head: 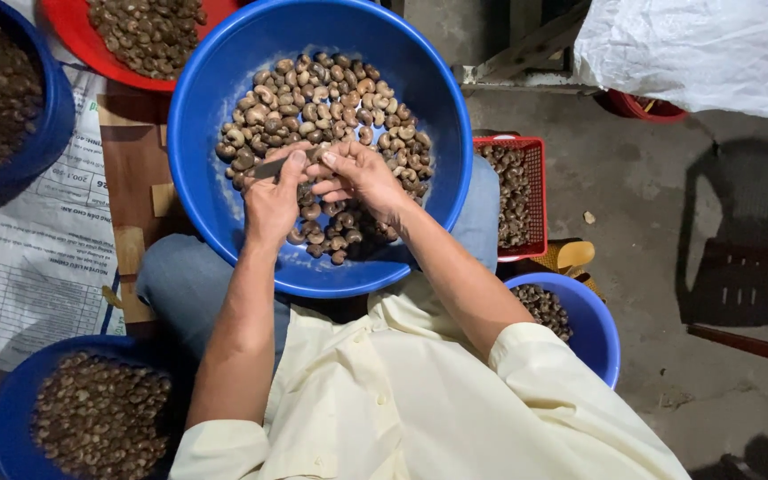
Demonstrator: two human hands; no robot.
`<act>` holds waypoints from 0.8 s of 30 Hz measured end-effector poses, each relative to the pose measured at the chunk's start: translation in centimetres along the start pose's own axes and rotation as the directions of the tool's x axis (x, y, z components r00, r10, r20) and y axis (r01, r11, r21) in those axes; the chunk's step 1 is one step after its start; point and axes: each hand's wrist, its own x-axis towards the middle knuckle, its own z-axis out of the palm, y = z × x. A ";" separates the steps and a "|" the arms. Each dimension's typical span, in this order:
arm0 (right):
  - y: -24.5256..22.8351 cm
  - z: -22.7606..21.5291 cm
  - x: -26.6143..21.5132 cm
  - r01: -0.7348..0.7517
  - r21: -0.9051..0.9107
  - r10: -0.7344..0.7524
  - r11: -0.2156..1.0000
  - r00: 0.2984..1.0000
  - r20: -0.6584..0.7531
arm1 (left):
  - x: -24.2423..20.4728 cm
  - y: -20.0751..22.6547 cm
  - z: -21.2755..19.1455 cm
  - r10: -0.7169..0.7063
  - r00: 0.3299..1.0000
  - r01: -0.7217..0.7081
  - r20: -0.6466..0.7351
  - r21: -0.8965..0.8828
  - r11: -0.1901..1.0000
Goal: Manually sorting and cleaning cashew nuts using a small hand tool
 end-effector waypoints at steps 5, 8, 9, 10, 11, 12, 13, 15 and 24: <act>-0.1 0.0 0.0 0.033 0.026 -0.034 0.999 0.999 0.007 | -0.3 0.2 0.2 -0.006 1.000 0.005 -0.021 -0.069 0.998; 0.4 -0.6 0.2 0.051 0.027 -0.051 0.998 0.999 0.015 | 0.0 -0.3 0.0 -0.028 0.999 0.022 -0.036 -0.145 0.989; 0.4 -0.5 0.2 0.052 0.027 -0.052 0.998 0.998 0.017 | -0.1 -0.2 -0.1 -0.026 0.999 0.021 -0.037 -0.145 0.989; 0.4 -0.4 0.2 0.063 0.034 -0.063 0.997 0.998 0.021 | -0.2 -0.1 -0.1 -0.019 1.000 0.016 -0.023 -0.112 0.994; 0.4 -0.4 0.1 0.073 0.040 -0.074 0.997 0.997 0.023 | -0.3 0.0 -0.1 -0.014 1.000 0.013 -0.007 -0.080 0.997; 0.5 -0.4 0.2 0.073 0.039 -0.074 0.997 0.997 0.022 | -0.2 -0.4 0.0 -0.014 1.000 0.013 -0.006 -0.081 0.997; 0.6 -0.4 0.3 0.078 0.032 -0.079 0.996 0.997 0.024 | -0.1 -0.8 0.1 -0.007 1.000 0.008 0.006 -0.109 0.994; 0.6 -0.4 0.2 0.083 0.025 -0.084 0.996 0.996 0.028 | 0.0 -1.2 0.2 0.000 1.000 0.002 0.017 -0.138 0.990; -4.7 -4.8 -6.9 0.441 -0.627 -0.681 0.642 0.703 -0.203 | 0.3 -1.2 -0.4 -0.145 0.988 0.137 -0.046 -0.142 0.980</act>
